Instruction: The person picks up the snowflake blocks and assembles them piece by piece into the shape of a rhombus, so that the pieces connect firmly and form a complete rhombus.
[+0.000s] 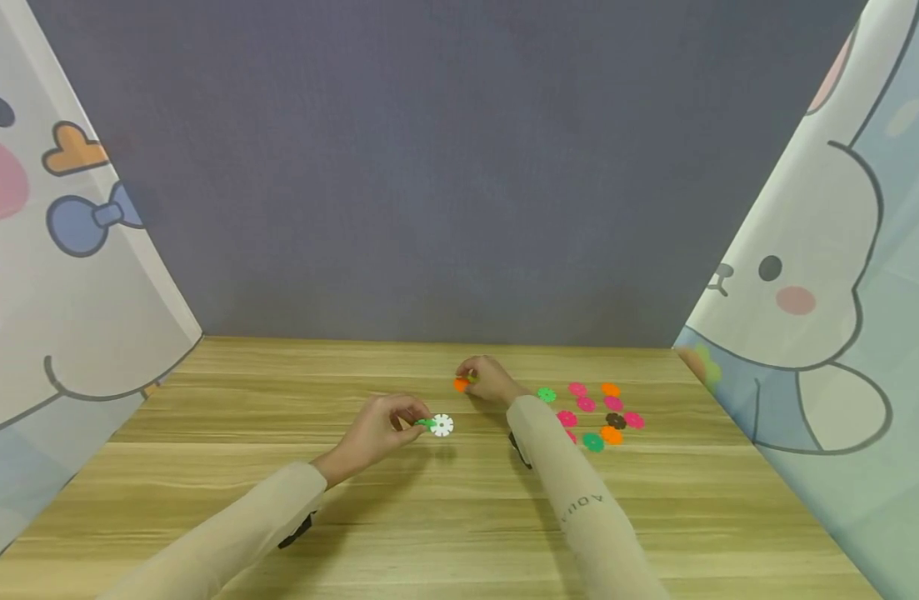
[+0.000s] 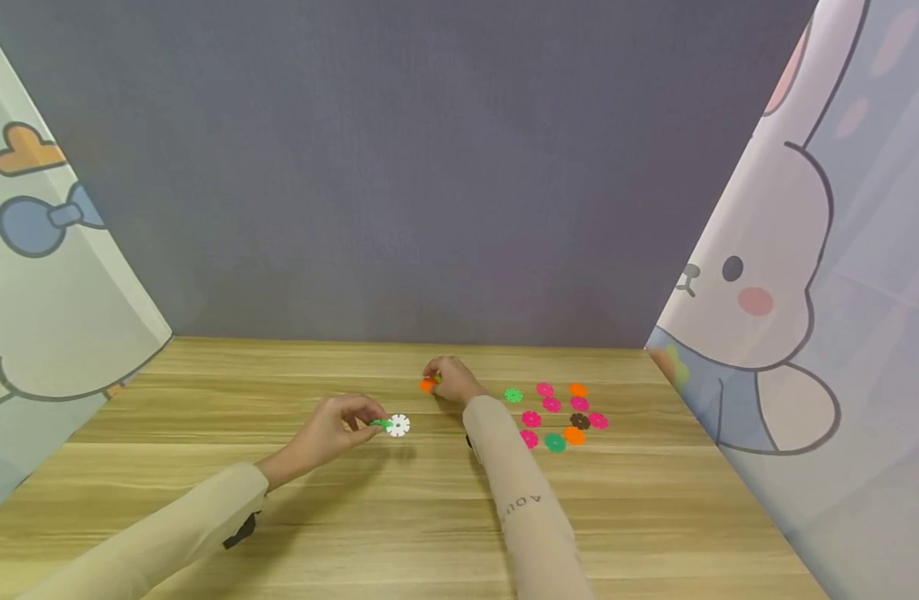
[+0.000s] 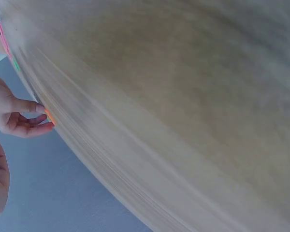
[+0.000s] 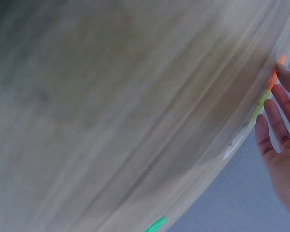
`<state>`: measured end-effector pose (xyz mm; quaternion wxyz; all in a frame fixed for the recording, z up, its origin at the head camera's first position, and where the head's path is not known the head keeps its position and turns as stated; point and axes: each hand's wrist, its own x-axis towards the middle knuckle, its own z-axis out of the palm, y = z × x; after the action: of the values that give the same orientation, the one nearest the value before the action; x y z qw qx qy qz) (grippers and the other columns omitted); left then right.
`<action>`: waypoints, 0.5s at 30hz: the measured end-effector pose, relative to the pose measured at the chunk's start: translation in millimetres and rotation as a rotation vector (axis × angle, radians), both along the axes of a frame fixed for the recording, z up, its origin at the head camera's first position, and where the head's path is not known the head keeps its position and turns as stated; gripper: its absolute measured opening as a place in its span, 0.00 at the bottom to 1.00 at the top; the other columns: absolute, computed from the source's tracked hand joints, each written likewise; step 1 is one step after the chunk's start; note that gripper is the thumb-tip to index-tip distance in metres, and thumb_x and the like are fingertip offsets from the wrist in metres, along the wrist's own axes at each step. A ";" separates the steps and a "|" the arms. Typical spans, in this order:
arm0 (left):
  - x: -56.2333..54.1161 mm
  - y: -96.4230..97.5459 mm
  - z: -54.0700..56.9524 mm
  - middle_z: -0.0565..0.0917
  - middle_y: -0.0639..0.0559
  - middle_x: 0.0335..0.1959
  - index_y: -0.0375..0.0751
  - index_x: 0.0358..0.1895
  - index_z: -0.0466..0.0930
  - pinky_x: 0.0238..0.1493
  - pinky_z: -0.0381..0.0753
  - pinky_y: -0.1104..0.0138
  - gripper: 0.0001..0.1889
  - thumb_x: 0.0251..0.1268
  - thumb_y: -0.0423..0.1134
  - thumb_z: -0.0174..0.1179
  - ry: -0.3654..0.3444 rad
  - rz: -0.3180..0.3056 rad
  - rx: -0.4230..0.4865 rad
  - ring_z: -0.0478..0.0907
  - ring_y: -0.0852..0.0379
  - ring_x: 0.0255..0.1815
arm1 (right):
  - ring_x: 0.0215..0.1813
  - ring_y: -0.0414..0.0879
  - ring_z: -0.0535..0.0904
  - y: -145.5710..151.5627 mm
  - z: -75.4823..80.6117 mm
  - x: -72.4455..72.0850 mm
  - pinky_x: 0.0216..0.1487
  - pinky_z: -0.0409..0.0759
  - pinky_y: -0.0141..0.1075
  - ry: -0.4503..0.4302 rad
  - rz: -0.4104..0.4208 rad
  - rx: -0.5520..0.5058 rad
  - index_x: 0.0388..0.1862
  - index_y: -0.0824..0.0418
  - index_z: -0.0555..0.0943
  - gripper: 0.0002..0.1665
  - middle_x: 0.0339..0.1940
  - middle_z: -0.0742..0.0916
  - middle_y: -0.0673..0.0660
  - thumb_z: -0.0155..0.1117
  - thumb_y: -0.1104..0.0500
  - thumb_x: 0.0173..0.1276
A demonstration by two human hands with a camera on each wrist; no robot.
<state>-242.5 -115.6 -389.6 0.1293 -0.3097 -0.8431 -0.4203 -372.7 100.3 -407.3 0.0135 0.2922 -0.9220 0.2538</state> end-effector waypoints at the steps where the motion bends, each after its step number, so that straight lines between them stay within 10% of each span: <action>1: -0.1 0.1 0.0 0.85 0.55 0.32 0.46 0.33 0.82 0.24 0.75 0.72 0.09 0.49 0.29 0.66 -0.001 0.000 0.001 0.79 0.64 0.28 | 0.44 0.50 0.76 -0.3 -0.7 -0.4 0.50 0.74 0.42 0.000 -0.004 0.004 0.41 0.64 0.82 0.14 0.44 0.85 0.58 0.65 0.71 0.53; 15: -2.2 0.0 -2.0 0.85 0.56 0.32 0.47 0.33 0.82 0.24 0.75 0.73 0.09 0.49 0.29 0.66 0.011 0.007 -0.002 0.78 0.65 0.28 | 0.33 0.44 0.74 -0.6 3.3 1.8 0.35 0.74 0.32 -0.039 -0.061 -0.064 0.31 0.63 0.77 0.15 0.31 0.80 0.56 0.71 0.73 0.46</action>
<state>-244.6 -115.6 -391.6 0.1352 -0.3094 -0.8437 -0.4173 -370.9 99.6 -404.0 0.0125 0.2584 -0.9220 0.2882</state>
